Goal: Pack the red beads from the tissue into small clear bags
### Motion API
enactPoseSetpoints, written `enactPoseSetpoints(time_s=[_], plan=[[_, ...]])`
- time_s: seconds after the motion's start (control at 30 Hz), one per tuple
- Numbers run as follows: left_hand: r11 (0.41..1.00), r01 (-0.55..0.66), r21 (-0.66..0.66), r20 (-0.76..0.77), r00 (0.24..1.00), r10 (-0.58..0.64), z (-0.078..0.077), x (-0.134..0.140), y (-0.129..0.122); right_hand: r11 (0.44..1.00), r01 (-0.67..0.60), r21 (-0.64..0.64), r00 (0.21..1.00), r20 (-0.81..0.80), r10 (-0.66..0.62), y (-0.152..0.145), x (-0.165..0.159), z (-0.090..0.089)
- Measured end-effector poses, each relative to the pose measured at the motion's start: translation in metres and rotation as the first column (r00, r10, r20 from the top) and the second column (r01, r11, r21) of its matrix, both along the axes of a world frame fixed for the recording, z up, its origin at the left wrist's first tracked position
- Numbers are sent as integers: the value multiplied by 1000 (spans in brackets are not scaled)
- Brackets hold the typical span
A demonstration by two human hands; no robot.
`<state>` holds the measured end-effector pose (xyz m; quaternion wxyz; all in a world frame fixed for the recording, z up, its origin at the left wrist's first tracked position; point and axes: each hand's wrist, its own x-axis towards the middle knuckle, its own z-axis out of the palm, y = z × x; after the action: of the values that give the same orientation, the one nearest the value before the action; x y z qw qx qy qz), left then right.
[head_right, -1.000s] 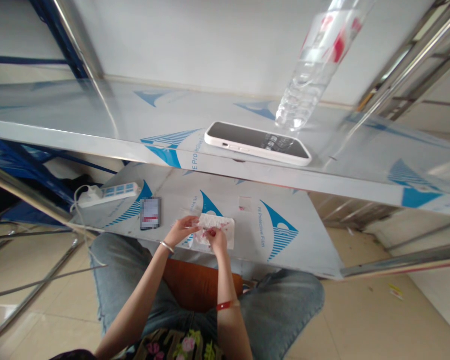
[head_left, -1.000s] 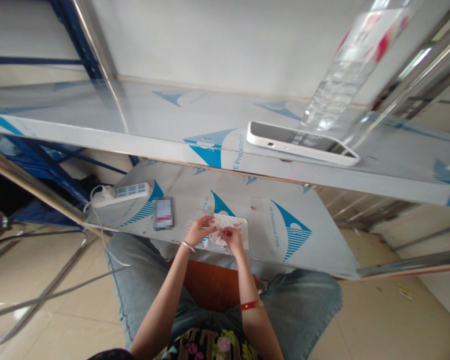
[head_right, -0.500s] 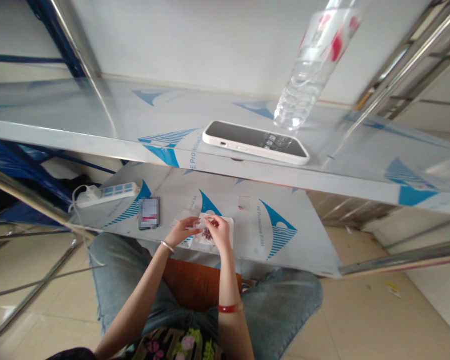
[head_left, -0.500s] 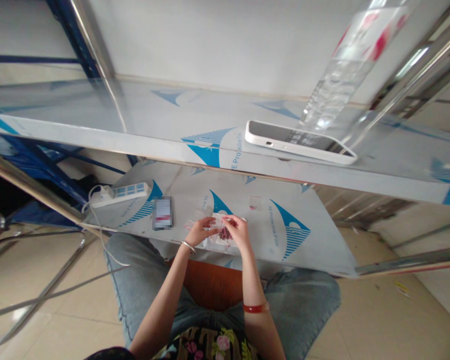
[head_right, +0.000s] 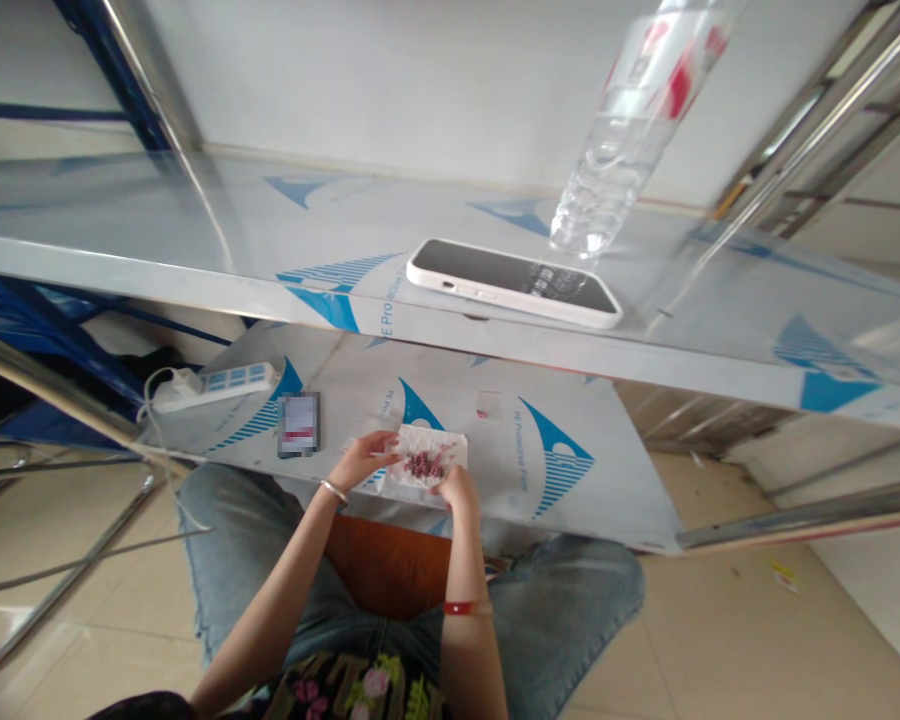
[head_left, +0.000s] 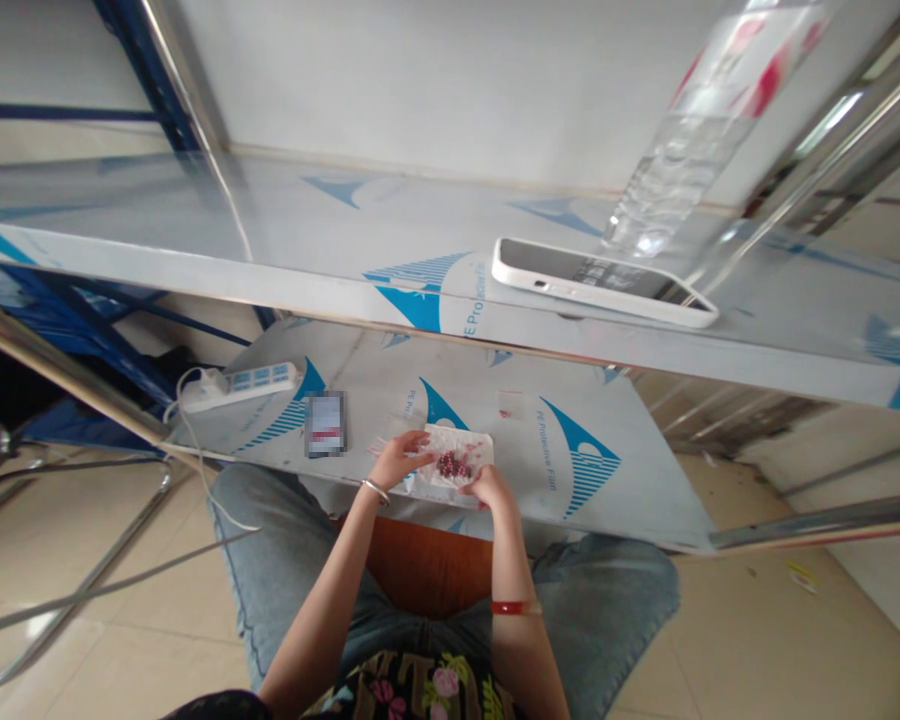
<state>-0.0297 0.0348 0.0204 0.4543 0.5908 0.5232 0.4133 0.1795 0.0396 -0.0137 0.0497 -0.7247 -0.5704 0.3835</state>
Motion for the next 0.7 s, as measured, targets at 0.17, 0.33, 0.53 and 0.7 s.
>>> enactPoseSetpoints(time_s=[0.17, 0.33, 0.53, 0.7], plan=[[1000, -1, 7, 17, 1000, 1, -2, 0, 0, 998, -17, 61, 998, 67, 13, -1, -9, 5], [1000, 1, 26, 29, 1000, -2, -3, 0, 0, 987, -3, 161, 1000, 6, 2, -1, -11, 3], [1000, -3, 19, 39, 999, 2, -4, -1, 1, 979, 44, 200, 998, -56, -33, -1, -6, -8], [1000, 3, 13, 70, 998, -4, -4, -2, 2, 977, 93, 190, 992, -99, -75, -1, -4, -21]])
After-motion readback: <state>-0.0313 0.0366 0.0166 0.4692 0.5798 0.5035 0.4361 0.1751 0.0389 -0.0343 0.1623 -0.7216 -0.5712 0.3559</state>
